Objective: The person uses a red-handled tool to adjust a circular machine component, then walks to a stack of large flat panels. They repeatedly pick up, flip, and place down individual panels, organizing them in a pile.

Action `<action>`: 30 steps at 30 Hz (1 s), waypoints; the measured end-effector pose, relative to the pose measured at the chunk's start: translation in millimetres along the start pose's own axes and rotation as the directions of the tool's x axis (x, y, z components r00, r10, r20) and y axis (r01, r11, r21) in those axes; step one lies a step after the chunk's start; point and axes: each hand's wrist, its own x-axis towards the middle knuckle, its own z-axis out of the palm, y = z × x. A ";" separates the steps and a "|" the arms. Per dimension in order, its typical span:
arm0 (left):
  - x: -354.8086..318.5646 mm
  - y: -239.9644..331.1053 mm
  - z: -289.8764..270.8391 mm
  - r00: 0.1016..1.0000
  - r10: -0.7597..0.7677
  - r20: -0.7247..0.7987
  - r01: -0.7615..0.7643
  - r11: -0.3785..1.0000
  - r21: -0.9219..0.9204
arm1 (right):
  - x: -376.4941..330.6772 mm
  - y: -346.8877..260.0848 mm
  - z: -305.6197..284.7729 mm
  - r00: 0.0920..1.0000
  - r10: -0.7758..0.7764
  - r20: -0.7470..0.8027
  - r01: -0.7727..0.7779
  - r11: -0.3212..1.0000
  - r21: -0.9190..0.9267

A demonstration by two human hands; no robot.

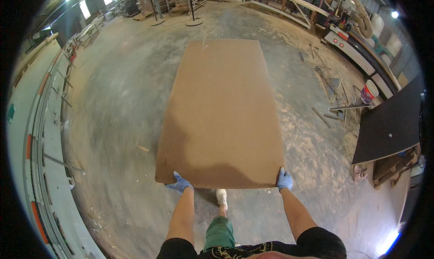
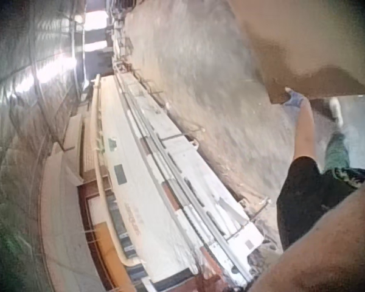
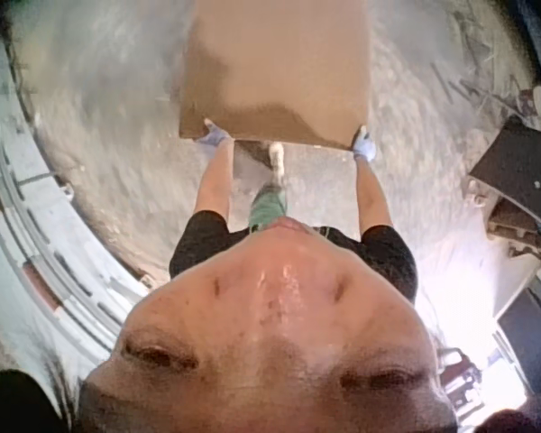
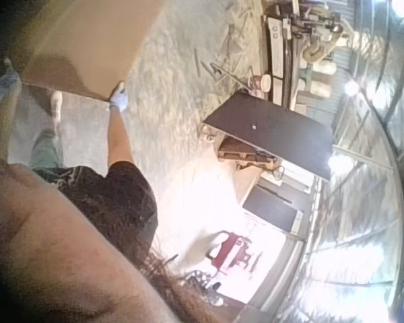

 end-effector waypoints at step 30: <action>-45.4 336.4 1052.2 1.000 -0.023 0.005 0.020 0.952 0.304 | 852.0 -675.5 44.1 1.000 0.010 0.011 -0.012 0.980 0.200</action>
